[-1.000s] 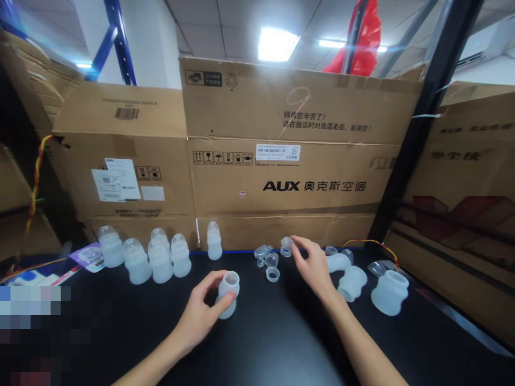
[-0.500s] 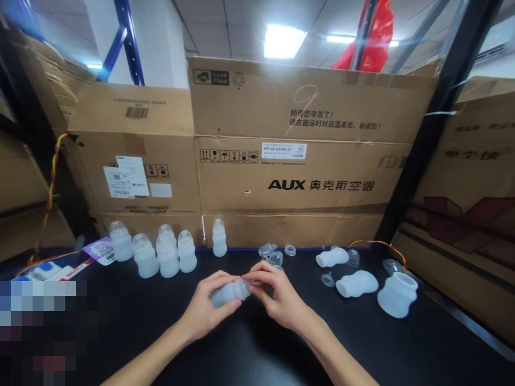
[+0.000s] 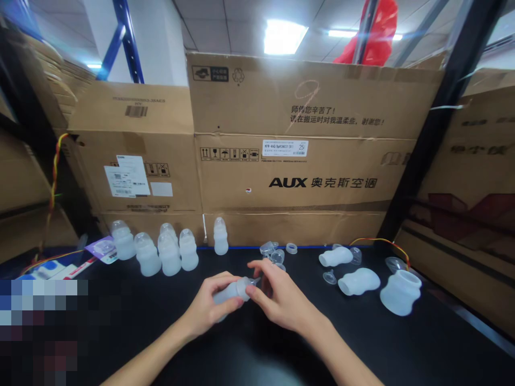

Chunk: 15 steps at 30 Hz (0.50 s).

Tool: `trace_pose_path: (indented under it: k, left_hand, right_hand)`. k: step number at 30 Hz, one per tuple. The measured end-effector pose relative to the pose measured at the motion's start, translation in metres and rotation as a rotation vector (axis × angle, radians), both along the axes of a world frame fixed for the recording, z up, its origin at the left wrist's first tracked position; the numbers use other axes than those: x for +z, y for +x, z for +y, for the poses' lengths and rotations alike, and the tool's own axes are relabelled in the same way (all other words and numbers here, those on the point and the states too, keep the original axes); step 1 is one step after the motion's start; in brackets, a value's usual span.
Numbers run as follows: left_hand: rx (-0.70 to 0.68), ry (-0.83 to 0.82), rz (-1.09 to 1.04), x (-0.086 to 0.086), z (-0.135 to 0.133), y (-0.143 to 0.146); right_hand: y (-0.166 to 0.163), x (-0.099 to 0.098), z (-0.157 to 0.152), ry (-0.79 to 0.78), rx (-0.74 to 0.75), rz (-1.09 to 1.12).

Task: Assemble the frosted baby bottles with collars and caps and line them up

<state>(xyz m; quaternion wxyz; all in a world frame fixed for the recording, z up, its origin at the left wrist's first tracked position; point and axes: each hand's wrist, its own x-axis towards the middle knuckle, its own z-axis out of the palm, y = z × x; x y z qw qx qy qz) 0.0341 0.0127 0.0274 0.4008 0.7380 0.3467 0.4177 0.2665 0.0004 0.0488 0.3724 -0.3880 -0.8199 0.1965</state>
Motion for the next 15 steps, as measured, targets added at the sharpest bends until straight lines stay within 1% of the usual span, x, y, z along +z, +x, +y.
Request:
trace_pose_path:
  k: [2,4,7,10,13,15]
  left_hand:
    - [-0.006,-0.001,-0.002,0.0,0.002,-0.001]
    - [-0.015,0.011,0.013,0.001,0.003,-0.002]
    - [-0.008,0.041,0.053,0.001,0.001,-0.002]
    - [0.014,0.073,0.075,0.002,-0.001,-0.001]
    - [0.011,0.082,0.072,0.002,-0.004,0.0]
    - [-0.024,0.025,0.05,0.003,-0.005,0.001]
  right_hand:
    - [0.003,0.004,-0.001,-0.006,0.097,0.05]
    - [0.002,0.006,-0.002,0.015,0.113,0.02]
    - [-0.003,0.005,-0.003,0.044,0.033,-0.053]
    - [-0.007,0.0,-0.004,0.085,-0.022,-0.127]
    - [-0.008,-0.006,-0.002,0.184,-0.06,-0.226]
    - [-0.008,-0.01,0.0,0.271,-0.077,-0.29]
